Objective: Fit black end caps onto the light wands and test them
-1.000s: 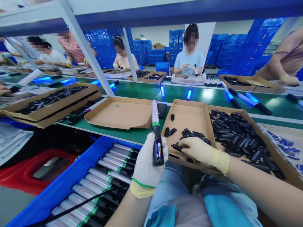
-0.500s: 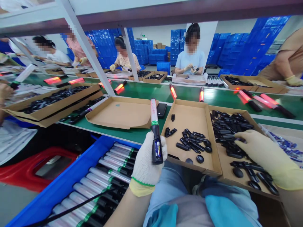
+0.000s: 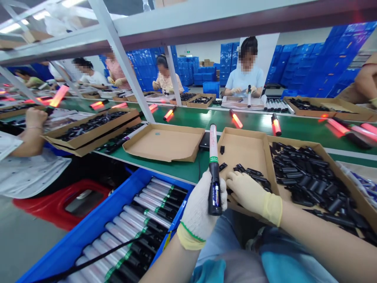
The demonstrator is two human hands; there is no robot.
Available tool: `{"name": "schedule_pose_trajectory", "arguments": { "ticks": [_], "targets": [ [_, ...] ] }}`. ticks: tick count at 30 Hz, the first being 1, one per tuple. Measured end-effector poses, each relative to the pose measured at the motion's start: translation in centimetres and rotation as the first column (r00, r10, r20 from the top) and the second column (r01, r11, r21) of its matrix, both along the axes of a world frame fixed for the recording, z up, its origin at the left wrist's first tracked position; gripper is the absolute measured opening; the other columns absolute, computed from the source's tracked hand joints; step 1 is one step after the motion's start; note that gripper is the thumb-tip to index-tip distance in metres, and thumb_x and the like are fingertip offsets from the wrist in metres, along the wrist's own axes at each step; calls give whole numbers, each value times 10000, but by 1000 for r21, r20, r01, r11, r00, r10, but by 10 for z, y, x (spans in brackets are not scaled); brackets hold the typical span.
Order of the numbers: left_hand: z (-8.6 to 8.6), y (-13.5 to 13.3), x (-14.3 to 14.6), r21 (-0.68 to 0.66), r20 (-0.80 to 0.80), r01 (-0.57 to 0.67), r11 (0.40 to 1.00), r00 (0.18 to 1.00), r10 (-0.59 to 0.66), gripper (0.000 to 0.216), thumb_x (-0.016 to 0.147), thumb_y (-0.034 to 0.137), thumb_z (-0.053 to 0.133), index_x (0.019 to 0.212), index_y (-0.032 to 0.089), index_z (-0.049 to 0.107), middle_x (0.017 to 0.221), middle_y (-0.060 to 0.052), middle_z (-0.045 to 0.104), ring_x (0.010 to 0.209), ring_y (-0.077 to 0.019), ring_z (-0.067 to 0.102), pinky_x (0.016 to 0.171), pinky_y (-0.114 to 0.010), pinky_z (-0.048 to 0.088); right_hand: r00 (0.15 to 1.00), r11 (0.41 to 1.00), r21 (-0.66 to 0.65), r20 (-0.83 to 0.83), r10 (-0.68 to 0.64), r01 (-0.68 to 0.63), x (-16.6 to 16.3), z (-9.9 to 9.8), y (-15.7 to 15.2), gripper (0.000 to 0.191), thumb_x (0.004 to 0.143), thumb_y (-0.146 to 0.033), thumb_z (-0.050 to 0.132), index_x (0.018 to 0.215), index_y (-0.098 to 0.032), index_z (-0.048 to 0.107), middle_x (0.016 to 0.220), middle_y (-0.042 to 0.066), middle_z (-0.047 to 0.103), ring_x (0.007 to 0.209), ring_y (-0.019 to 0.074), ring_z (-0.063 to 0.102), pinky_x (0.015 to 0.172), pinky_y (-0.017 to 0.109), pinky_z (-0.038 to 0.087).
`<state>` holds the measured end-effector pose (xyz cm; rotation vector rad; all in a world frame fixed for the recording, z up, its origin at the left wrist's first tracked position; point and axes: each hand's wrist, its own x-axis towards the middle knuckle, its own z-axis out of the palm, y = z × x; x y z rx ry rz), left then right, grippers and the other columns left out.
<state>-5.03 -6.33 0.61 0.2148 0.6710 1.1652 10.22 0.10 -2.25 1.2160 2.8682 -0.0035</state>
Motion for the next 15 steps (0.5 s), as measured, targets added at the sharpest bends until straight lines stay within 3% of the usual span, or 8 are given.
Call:
{"name": "schedule_pose_trajectory", "arguments": {
  "ticks": [4, 8, 12, 15],
  "targets": [
    [3, -1, 0, 12, -13, -4, 1000, 1000, 4, 300, 994, 415, 465, 938, 147, 588, 727, -17, 602, 499, -102, 566, 427, -197, 465, 998, 998, -38, -31, 56, -57, 15, -9, 2, 199, 822, -93, 543, 970, -133, 671, 998, 125, 660, 958, 279, 601, 832, 398, 440],
    [5, 0, 0, -4, -4, 41, 999, 999, -41, 381, 1004, 421, 437, 849, 116, 604, 706, -21, 584, 492, -88, 548, 424, -185, 446, 995, 998, -57, -99, -12, 6, 37, -4, 0, 145, 828, -113, 570, 932, -156, 662, 989, 106, 674, 978, 269, 609, 864, 402, 450],
    [-4, 2, 6, -19, -28, 107, 994, 994, -108, 394, 985, 462, 464, 843, 129, 620, 706, -25, 601, 479, -91, 548, 405, -181, 436, 927, 993, -94, -360, -106, 77, 58, 30, -20, 262, 900, -116, 520, 1117, -205, 636, 1132, 75, 646, 1038, 204, 620, 900, 339, 498],
    [-14, 1, 13, 27, -102, 119, 993, 988, -116, 351, 936, 452, 564, 825, 133, 655, 692, -47, 628, 489, -119, 573, 406, -205, 457, 897, 999, 40, -441, 37, -22, 57, 63, -46, 259, 948, -149, 485, 1147, -229, 630, 1166, 68, 631, 1025, 199, 629, 868, 334, 530]
  ]
}}
